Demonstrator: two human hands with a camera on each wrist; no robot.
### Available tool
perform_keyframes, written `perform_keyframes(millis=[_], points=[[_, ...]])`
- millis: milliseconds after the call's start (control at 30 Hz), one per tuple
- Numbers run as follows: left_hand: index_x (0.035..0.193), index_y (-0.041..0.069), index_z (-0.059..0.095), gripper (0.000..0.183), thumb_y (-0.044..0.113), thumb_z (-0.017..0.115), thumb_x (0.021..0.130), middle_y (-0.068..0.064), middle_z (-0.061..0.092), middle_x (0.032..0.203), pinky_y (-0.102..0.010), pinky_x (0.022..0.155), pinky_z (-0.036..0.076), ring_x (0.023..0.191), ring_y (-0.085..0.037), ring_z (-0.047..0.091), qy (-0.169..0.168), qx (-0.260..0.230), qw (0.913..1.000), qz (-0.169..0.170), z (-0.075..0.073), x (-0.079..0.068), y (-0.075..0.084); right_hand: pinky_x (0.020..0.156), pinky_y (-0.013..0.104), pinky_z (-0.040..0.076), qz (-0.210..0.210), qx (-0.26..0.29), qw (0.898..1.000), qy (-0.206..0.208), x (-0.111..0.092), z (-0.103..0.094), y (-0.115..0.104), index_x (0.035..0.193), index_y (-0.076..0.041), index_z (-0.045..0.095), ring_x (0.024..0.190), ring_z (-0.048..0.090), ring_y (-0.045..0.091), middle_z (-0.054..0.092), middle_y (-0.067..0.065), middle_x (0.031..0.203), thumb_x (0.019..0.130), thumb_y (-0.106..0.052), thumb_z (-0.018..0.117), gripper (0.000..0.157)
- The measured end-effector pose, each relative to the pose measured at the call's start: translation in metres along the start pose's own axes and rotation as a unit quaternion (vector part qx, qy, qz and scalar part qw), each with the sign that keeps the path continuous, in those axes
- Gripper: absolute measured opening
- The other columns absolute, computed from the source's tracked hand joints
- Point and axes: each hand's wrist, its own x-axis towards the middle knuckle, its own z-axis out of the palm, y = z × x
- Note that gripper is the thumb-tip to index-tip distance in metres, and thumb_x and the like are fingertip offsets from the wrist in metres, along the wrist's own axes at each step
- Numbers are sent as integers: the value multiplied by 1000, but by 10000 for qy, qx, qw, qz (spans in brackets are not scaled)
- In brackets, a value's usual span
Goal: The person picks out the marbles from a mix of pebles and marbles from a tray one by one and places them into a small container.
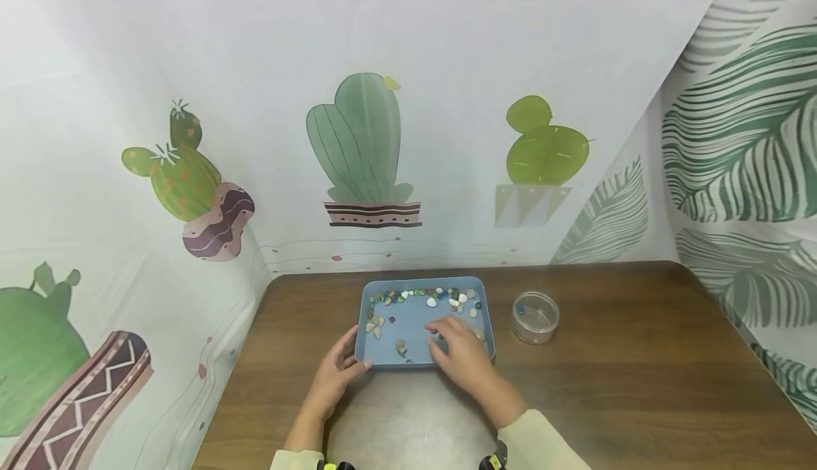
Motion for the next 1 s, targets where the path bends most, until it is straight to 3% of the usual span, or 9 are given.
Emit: perform_keyframes(millis=[1000], points=[[153,18,44,78,16,81,84,-20,49,151,-20,93,49,130,-35,54,-70,14,9999,113,0,1,-2,98,41,52,82,48,9946,-1030,26,42,-33,121,-11,70,111,64,21,70,1,115,91,-18,74,32]])
